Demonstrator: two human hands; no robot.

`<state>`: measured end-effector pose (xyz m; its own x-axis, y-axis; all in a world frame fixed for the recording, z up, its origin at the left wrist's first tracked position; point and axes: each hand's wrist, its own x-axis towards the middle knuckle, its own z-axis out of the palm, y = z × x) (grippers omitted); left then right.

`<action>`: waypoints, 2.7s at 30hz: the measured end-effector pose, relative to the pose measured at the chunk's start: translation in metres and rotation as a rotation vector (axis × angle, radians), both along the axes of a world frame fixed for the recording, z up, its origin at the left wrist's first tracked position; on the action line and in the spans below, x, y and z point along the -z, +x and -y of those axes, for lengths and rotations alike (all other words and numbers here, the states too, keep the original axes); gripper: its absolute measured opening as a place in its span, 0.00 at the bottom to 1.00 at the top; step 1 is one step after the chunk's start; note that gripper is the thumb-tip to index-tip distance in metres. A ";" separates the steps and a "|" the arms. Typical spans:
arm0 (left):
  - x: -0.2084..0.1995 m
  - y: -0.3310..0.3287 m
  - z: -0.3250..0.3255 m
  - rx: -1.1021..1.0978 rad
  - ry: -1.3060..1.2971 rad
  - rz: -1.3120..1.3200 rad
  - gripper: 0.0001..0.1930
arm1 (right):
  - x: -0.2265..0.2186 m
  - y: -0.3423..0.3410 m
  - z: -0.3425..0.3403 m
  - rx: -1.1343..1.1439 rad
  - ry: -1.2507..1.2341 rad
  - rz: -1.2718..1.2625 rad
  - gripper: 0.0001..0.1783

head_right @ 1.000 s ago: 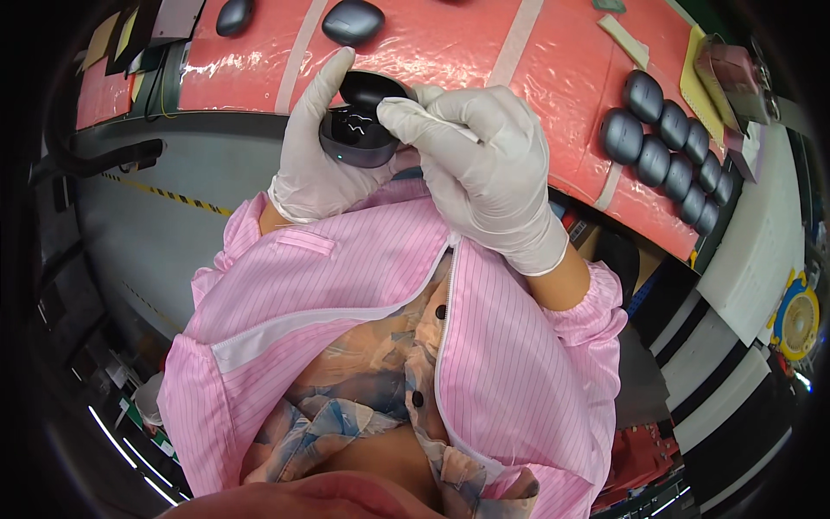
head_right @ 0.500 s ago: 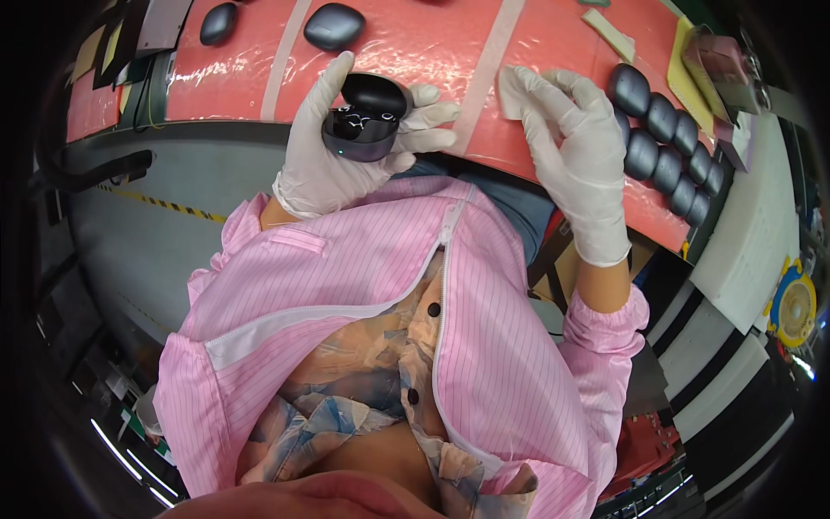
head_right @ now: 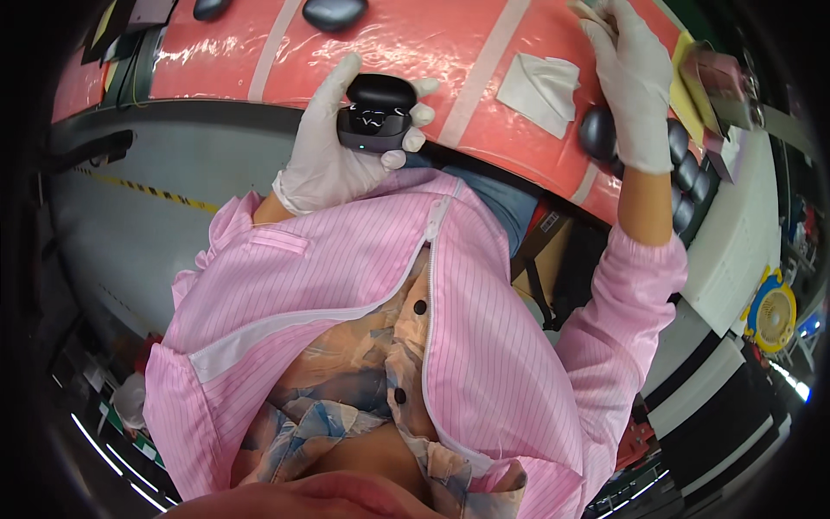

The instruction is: Cleaning, inspecting, and organizing electronic device housings on an assembly line.

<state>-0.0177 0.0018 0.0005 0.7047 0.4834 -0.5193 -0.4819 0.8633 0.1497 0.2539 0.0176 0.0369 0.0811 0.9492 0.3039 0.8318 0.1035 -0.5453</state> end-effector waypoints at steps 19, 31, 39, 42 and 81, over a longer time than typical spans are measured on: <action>0.000 0.002 -0.010 0.086 -0.086 -0.174 0.29 | 0.025 -0.114 0.067 -0.399 0.141 -0.197 0.14; 0.001 -0.004 -0.013 0.113 -0.062 -0.090 0.28 | 0.029 -0.107 0.071 -0.240 0.130 -0.238 0.08; 0.006 -0.007 -0.015 0.110 -0.089 -0.068 0.28 | 0.027 -0.117 0.065 -0.404 0.121 -0.244 0.13; 0.002 -0.004 -0.016 0.128 -0.025 -0.095 0.28 | 0.034 -0.115 0.065 -0.325 0.127 -0.304 0.15; 0.210 -0.376 -0.098 -1.234 0.114 0.036 0.28 | 0.021 -0.039 0.054 -0.257 0.026 0.431 0.12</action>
<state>-0.3937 0.0999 -0.2097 -0.2405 0.8748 -0.4205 -0.9685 -0.1876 0.1635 0.2149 -0.0364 0.0162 -0.2926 0.9136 0.2824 0.9265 0.3439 -0.1526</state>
